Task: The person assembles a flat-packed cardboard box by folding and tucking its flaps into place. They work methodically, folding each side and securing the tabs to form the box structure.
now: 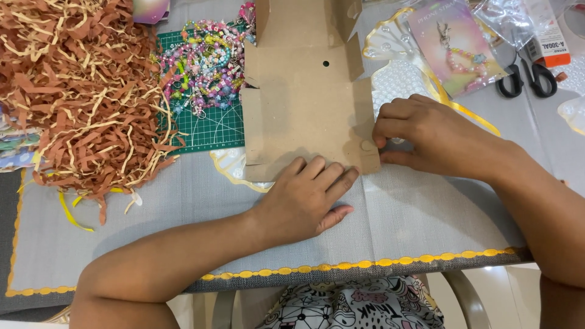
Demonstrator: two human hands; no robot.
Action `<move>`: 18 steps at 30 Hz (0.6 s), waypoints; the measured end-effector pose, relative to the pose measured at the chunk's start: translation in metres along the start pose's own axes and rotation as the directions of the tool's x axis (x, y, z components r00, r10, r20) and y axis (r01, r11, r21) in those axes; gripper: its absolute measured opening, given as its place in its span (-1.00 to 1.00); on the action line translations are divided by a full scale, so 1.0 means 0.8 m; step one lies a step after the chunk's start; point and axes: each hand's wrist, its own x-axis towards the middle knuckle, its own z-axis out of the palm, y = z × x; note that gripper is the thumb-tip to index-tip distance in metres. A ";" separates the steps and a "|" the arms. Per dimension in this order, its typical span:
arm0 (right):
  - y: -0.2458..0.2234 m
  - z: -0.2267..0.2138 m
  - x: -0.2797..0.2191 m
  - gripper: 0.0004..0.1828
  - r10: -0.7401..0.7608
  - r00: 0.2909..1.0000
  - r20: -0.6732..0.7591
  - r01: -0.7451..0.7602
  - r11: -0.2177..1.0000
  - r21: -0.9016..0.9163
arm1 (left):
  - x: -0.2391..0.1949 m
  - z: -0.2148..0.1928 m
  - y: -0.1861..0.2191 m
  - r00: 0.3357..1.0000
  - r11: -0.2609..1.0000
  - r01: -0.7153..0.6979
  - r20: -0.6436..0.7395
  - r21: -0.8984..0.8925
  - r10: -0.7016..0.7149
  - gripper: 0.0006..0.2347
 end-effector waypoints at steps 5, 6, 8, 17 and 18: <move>0.008 0.005 -0.002 -0.76 -0.094 0.995 -0.026 0.093 0.994 -0.056 | -0.001 0.000 0.000 1.000 0.999 0.005 0.012 -0.041 -0.005 -0.50; 0.009 0.003 -0.001 -0.79 -0.156 0.987 -0.031 0.152 0.983 -0.098 | -0.001 0.001 -0.001 1.000 0.999 0.004 0.014 -0.052 -0.003 -0.50; 0.014 0.004 -0.001 -0.83 -0.143 0.989 -0.027 0.140 0.985 -0.103 | -0.003 0.003 -0.001 1.000 0.998 0.001 0.007 -0.057 0.000 -0.51; 0.020 0.004 -0.002 -0.92 -0.175 0.984 -0.044 0.171 0.983 -0.068 | -0.003 0.003 0.000 1.000 0.999 -0.013 -0.005 -0.045 0.013 -0.53; 0.019 0.004 -0.002 -0.86 -0.173 0.984 -0.047 0.171 0.984 -0.040 | -0.002 0.002 0.000 1.000 0.999 -0.020 -0.011 -0.031 0.020 -0.54</move>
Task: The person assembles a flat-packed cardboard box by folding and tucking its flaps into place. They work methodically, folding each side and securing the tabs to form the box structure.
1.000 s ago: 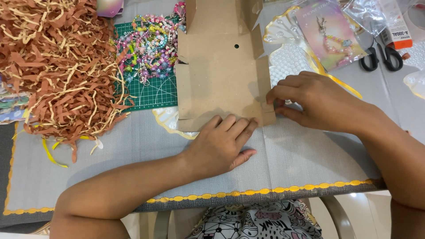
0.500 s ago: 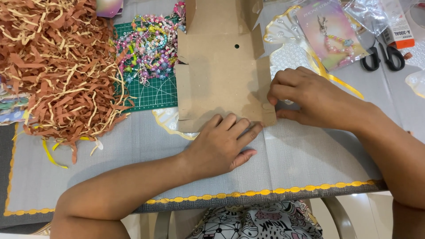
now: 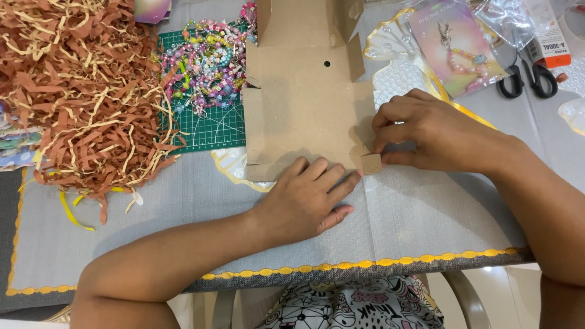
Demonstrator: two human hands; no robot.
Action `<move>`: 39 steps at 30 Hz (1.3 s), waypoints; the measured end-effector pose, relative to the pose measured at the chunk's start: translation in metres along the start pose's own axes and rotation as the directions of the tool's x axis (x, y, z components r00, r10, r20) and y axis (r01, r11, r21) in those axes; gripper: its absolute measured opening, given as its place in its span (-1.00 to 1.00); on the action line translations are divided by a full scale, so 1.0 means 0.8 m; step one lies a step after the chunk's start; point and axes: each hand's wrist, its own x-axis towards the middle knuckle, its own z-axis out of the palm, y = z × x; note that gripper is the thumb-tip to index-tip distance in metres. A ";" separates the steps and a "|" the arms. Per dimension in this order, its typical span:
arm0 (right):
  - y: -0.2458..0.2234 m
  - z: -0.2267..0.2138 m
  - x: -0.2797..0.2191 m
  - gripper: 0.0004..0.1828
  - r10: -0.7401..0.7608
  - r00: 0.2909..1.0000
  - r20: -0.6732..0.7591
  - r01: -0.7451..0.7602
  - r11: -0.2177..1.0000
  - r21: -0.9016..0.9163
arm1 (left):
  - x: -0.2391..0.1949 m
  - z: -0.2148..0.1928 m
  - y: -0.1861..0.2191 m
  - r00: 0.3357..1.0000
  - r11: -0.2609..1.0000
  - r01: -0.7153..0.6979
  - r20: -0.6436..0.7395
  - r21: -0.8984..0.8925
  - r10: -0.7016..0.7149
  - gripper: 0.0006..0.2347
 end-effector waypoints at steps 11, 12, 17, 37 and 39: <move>-0.019 0.030 0.020 -0.83 0.106 0.993 -0.049 -0.093 0.970 0.224 | -0.001 0.008 0.002 0.990 0.999 -0.026 -0.139 -0.045 0.019 -0.60; -0.020 0.033 0.020 -0.79 0.159 0.985 -0.061 -0.138 0.955 0.261 | 0.000 0.013 0.003 0.983 0.997 -0.022 -0.185 -0.074 0.008 -0.53; -0.019 0.035 0.024 -0.81 0.238 0.971 0.000 -0.220 0.899 0.379 | 0.002 0.014 0.002 0.983 0.994 0.007 -0.183 -0.113 -0.028 -0.50; -0.015 0.064 0.025 -0.87 0.441 0.894 -0.076 -0.351 0.797 0.492 | 0.009 0.016 0.010 0.988 0.988 -0.046 -0.152 -0.150 0.023 -0.61; -0.017 0.055 0.028 -0.86 0.377 0.925 -0.039 -0.310 0.812 0.495 | 0.007 0.017 0.012 0.992 0.995 -0.049 -0.121 -0.088 0.038 -0.59</move>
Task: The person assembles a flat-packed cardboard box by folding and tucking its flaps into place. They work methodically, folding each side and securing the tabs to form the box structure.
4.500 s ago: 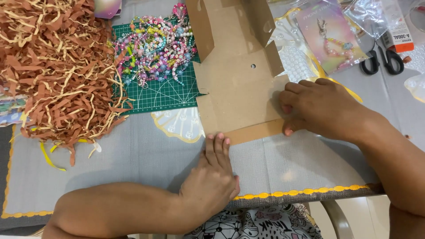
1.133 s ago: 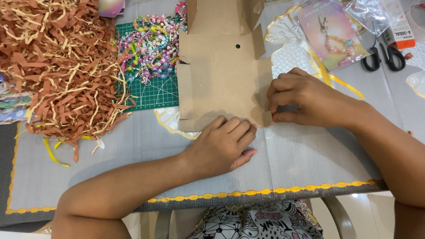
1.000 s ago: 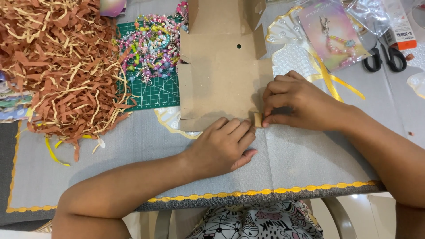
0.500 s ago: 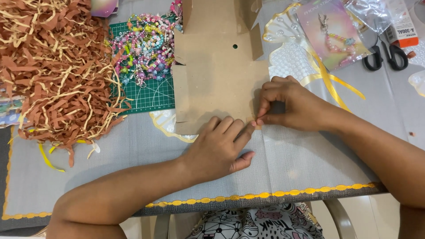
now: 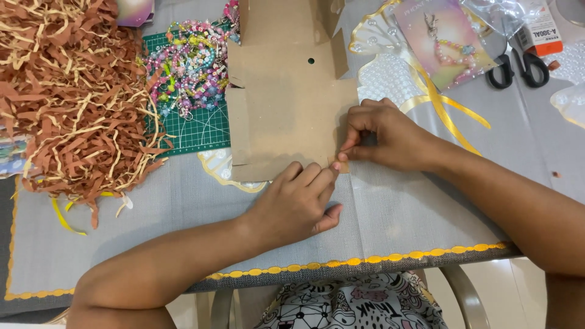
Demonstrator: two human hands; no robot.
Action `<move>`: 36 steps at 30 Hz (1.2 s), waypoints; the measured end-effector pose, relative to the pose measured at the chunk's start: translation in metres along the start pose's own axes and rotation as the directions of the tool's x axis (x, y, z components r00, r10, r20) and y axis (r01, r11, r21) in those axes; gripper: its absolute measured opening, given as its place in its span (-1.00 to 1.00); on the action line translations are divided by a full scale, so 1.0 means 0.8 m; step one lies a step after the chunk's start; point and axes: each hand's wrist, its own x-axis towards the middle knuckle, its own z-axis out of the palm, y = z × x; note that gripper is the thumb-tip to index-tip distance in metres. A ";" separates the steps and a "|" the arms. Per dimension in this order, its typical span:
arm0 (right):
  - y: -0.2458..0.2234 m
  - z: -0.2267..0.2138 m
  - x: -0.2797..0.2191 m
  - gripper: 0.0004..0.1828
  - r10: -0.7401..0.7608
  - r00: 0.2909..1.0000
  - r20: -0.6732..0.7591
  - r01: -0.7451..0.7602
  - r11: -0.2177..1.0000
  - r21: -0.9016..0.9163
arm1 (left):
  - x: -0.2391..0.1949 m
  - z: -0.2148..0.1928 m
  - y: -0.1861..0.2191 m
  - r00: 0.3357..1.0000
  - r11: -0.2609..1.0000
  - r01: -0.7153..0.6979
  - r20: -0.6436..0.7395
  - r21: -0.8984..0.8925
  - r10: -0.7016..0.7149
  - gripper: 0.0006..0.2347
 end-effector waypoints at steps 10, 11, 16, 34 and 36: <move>0.003 0.007 0.001 -0.85 -0.018 0.999 0.048 0.023 0.994 -0.107 | 0.021 -0.130 -0.096 0.700 0.950 0.313 0.681 -0.024 -0.213 -0.57; 0.000 0.006 0.001 -0.85 0.001 0.999 0.032 0.003 0.994 -0.105 | 0.015 -0.139 -0.104 0.618 0.923 0.362 0.709 0.128 -0.340 -0.45; -0.003 0.006 0.001 -0.83 0.024 1.000 0.013 -0.022 0.994 -0.104 | -0.013 -0.117 -0.118 0.657 0.879 0.246 0.597 0.408 -0.460 -0.22; 0.007 0.001 0.004 -0.83 0.011 0.998 0.058 -0.005 0.996 -0.089 | -0.068 -0.079 -0.160 0.815 0.959 0.263 0.507 0.109 -0.281 -0.63; 0.007 0.002 0.004 -0.84 0.008 0.998 0.057 -0.003 0.996 -0.088 | -0.081 -0.067 -0.172 0.846 0.974 0.219 0.485 0.062 -0.221 -0.88</move>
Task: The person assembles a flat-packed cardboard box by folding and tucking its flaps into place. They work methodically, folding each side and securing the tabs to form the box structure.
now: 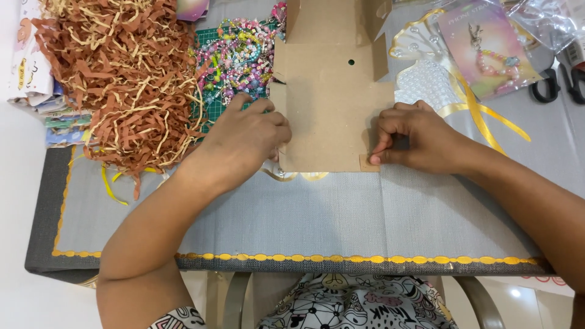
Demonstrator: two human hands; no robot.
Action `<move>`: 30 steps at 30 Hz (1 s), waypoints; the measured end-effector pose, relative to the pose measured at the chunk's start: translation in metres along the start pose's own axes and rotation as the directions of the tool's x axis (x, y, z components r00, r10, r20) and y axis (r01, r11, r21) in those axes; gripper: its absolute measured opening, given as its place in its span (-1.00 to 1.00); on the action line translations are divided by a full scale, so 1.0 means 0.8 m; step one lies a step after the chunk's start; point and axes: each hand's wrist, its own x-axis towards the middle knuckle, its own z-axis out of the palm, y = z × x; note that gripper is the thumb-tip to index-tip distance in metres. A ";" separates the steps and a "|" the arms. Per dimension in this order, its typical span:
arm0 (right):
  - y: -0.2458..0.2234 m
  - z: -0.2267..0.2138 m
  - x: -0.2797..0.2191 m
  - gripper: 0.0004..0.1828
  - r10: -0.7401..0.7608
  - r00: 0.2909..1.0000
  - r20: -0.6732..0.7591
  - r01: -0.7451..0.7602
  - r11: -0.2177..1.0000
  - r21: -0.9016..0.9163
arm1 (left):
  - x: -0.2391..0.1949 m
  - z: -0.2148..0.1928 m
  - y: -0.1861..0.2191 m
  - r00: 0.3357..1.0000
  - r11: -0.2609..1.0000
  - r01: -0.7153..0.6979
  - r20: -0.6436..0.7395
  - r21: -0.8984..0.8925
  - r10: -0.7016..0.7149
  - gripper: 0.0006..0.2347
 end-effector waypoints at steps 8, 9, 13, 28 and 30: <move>-0.001 -0.002 0.000 -0.83 -0.003 1.000 0.005 0.003 1.000 -0.001 | 0.014 -0.028 0.003 0.999 0.999 -0.043 0.009 0.005 0.043 -0.90; -0.002 -0.003 0.000 -0.83 -0.009 1.000 0.005 0.009 1.000 0.000 | 0.015 -0.030 0.000 0.998 0.999 -0.032 0.044 -0.034 0.033 -0.88; 0.003 -0.002 0.000 -0.81 -0.029 0.999 0.021 0.029 0.999 -0.022 | 0.029 -0.050 0.010 0.993 0.992 0.014 0.119 -0.128 0.001 -0.88; -0.009 -0.003 -0.001 -0.82 -0.032 0.999 0.011 0.032 0.999 0.009 | 0.043 -0.059 0.002 0.990 0.910 0.042 0.143 -0.412 0.019 -0.76; -0.017 -0.004 0.000 -0.83 -0.014 1.000 -0.009 0.014 1.000 0.018 | 0.043 -0.055 -0.003 0.991 0.876 0.057 0.134 -0.479 0.009 -0.72</move>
